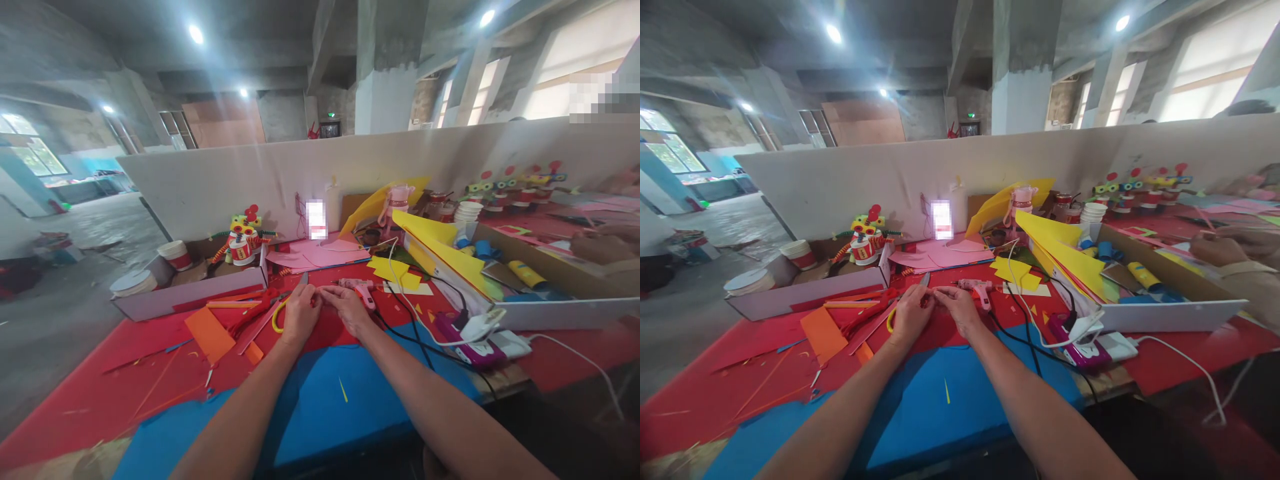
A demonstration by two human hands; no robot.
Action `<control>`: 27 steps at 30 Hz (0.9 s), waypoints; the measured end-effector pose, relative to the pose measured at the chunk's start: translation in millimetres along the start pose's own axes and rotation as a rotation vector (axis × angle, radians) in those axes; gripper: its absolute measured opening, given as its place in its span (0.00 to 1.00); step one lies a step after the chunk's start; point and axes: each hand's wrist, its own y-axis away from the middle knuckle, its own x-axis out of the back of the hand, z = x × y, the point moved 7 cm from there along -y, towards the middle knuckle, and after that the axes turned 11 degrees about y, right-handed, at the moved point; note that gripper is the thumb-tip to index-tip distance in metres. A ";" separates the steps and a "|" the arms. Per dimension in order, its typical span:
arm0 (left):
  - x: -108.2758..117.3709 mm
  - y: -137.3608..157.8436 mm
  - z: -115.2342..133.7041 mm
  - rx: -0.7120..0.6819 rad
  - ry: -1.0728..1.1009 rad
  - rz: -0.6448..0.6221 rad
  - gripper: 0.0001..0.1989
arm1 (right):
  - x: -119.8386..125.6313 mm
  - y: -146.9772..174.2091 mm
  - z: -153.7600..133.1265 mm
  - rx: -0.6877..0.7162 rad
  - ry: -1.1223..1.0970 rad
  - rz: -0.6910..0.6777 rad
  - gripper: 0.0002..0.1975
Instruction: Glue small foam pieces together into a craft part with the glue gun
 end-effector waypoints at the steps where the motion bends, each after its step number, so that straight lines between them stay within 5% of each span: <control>1: -0.9 -0.2 -0.4 0.009 0.031 -0.008 0.07 | 1.7 -0.7 0.4 -0.002 0.003 0.014 0.22; 7: 0.3 -2.5 -4.3 0.095 0.241 -0.013 0.05 | 8.2 -7.9 -1.2 0.018 -0.007 -0.017 0.22; 15: 3.8 -5.7 -13.3 0.151 0.283 -0.046 0.13 | 6.8 -7.0 -0.5 -0.010 -0.027 -0.086 0.20; 20: -4.2 -4.9 -12.6 0.153 0.307 -0.161 0.12 | 4.5 -5.1 -0.1 -0.003 0.050 -0.132 0.20; 27: -1.5 -5.4 -13.6 0.085 0.219 -0.140 0.09 | 4.2 -3.6 0.5 -0.074 -0.010 -0.141 0.20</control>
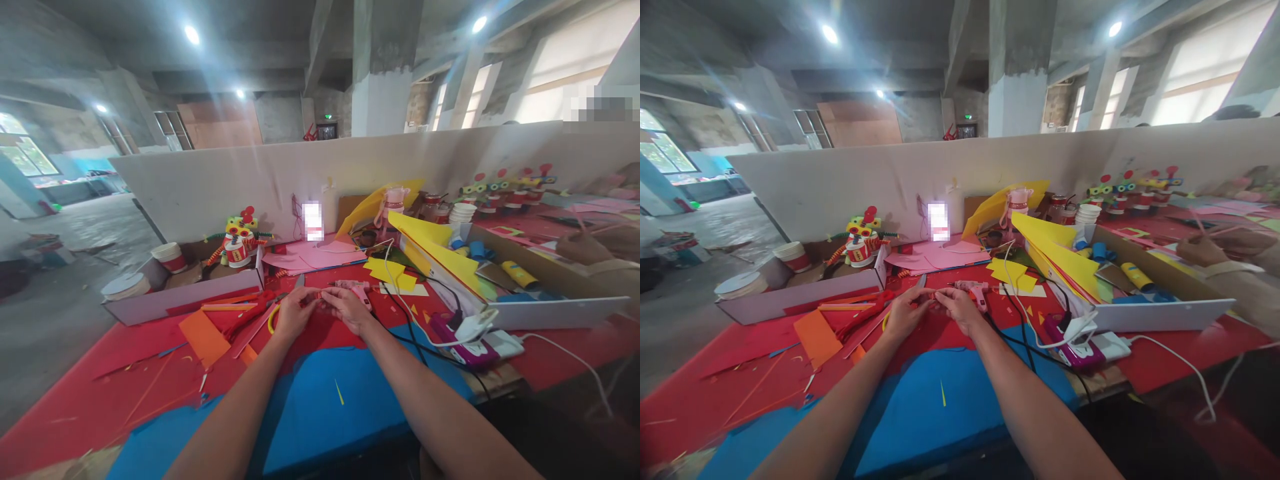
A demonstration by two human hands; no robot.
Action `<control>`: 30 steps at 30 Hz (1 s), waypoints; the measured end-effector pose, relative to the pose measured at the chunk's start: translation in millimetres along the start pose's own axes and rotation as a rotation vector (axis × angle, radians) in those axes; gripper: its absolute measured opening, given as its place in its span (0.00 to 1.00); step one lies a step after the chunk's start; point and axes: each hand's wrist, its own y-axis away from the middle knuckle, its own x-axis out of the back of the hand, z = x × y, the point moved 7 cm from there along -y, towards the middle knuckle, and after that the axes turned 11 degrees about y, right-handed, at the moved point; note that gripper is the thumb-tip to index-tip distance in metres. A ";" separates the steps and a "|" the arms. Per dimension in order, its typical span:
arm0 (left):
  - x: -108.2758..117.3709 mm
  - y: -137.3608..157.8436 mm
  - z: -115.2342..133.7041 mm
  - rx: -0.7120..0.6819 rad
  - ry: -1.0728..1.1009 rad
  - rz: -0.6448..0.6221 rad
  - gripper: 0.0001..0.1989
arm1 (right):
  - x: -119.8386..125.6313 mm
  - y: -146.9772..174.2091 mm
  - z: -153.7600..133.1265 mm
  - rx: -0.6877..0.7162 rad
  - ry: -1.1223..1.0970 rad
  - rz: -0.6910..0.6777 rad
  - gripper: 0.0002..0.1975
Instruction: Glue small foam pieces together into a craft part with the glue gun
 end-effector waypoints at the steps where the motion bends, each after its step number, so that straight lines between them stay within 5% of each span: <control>1: 1.0 0.2 -0.6 -0.007 -0.015 0.011 0.09 | 0.4 0.2 -0.8 -0.002 -0.012 0.006 0.20; 14: -1.0 2.6 10.9 -0.102 -0.203 -0.014 0.05 | 0.4 0.1 5.5 -0.021 0.011 -0.028 0.19; 23: -0.5 2.8 10.3 -0.136 -0.317 0.018 0.04 | 9.1 -6.5 -3.8 0.172 0.176 0.112 0.18; 30: -0.4 2.9 4.8 -0.050 -0.201 0.013 0.02 | 8.8 -10.3 -1.3 0.204 0.290 0.078 0.16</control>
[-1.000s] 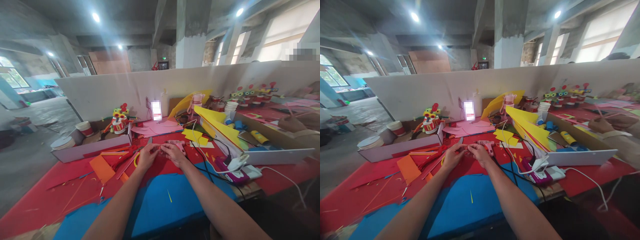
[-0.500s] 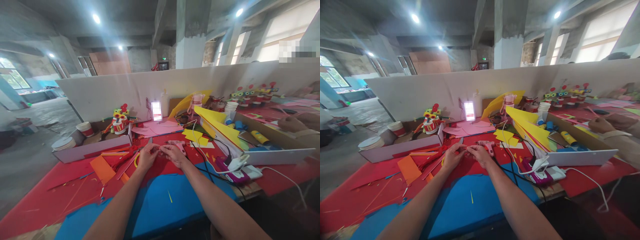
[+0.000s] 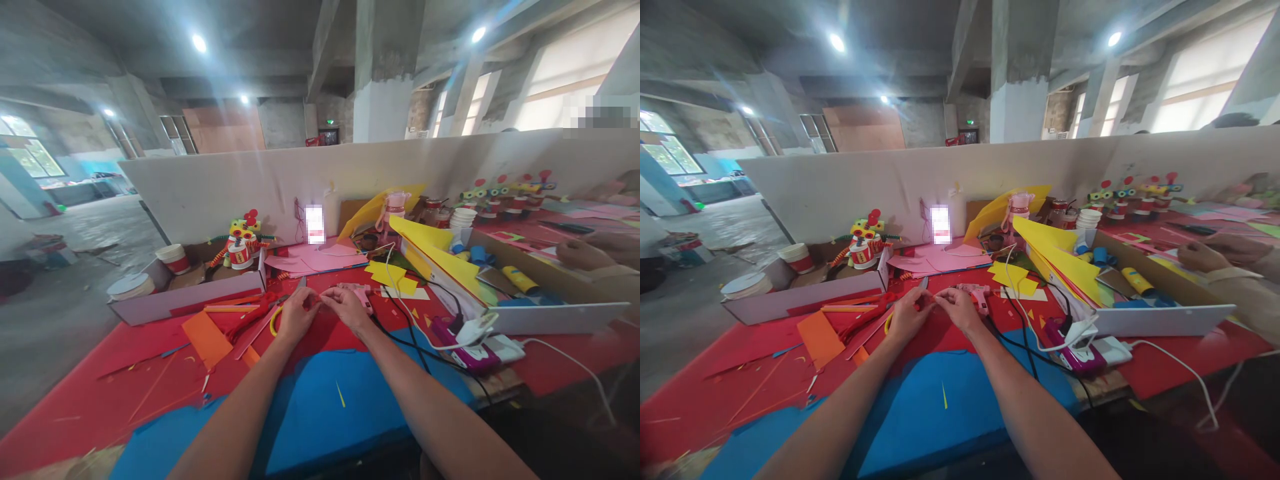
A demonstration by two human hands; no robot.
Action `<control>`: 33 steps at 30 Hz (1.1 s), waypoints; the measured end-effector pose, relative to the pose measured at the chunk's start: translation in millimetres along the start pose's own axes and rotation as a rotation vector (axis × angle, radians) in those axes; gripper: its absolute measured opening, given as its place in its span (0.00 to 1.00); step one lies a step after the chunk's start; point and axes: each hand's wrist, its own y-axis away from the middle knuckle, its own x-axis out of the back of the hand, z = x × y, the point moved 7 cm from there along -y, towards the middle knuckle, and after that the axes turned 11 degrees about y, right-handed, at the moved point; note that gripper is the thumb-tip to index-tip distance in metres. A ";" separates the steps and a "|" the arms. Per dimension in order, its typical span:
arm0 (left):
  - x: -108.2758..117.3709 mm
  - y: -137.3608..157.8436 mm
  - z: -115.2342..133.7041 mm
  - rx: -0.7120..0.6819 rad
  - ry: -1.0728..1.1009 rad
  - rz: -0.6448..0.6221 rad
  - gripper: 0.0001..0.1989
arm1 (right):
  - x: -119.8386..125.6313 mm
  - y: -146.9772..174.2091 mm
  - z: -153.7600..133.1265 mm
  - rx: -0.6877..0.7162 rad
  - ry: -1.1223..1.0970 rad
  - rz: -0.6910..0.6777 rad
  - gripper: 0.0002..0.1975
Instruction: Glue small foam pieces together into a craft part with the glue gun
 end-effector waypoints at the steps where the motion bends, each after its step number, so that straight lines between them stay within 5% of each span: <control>1: -0.1 -0.2 -2.7 0.034 0.052 -0.002 0.02 | 0.9 -0.1 -0.7 0.005 0.002 0.013 0.16; 8: -6.9 0.4 -28.3 0.264 0.388 -0.014 0.09 | 2.3 1.9 -6.5 0.009 -0.016 0.057 0.17; 19: -5.2 5.6 -29.9 0.386 0.515 0.050 0.12 | -1.6 5.1 -12.0 0.039 0.026 0.037 0.17; 33: -2.0 4.7 -30.9 0.435 0.638 0.066 0.15 | -8.5 13.4 1.1 -0.270 -0.335 -0.028 0.19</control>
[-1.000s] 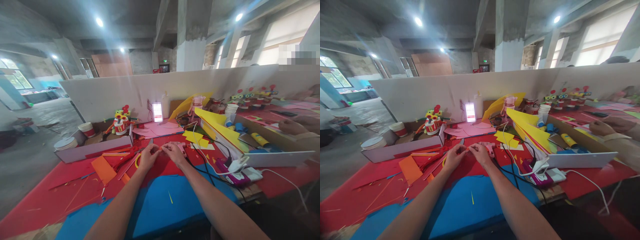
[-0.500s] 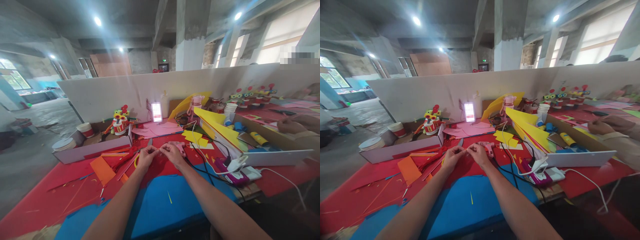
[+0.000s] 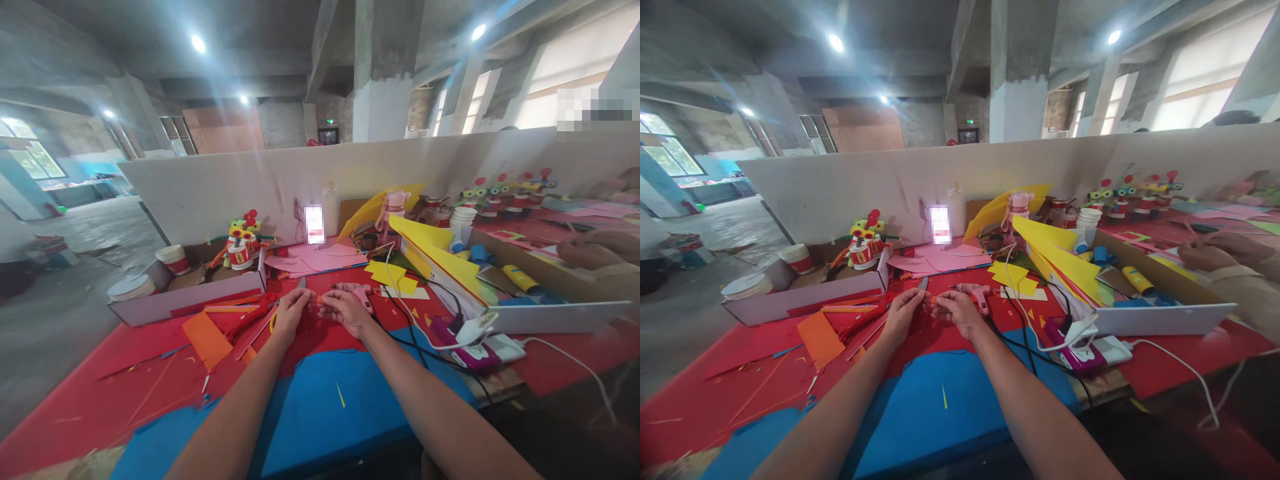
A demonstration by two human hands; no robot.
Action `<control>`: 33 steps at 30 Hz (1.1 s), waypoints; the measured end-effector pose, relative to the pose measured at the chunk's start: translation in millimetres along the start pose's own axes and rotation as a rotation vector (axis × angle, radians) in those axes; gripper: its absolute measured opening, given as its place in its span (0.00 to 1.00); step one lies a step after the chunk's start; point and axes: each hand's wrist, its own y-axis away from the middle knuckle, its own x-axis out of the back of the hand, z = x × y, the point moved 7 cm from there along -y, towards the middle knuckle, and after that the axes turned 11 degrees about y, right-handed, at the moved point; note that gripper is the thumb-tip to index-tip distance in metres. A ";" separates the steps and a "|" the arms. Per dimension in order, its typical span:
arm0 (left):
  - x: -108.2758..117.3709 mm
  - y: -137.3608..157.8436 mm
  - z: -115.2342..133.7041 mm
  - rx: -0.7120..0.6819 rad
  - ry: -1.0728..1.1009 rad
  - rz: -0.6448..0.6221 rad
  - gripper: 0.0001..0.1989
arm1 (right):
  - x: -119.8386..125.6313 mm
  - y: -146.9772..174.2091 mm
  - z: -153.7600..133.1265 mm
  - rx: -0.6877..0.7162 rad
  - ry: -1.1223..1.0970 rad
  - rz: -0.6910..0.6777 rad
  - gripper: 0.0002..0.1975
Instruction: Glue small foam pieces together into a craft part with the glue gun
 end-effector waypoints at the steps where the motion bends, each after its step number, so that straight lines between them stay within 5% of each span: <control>1: -1.4 0.3 1.7 -0.006 -0.001 -0.012 0.16 | 0.3 -0.1 0.0 -0.006 -0.028 0.001 0.19; 11: -15.5 3.5 2.3 -0.001 -0.083 -0.128 0.16 | -0.4 -1.5 1.0 0.008 0.023 0.000 0.15; 22: -4.3 -0.6 4.7 -0.011 -0.014 -0.001 0.17 | -4.4 6.5 -24.4 0.245 0.088 0.021 0.17; 33: -4.9 0.5 3.1 -0.003 -0.031 0.002 0.17 | -7.9 5.5 -14.5 0.148 0.003 -0.043 0.18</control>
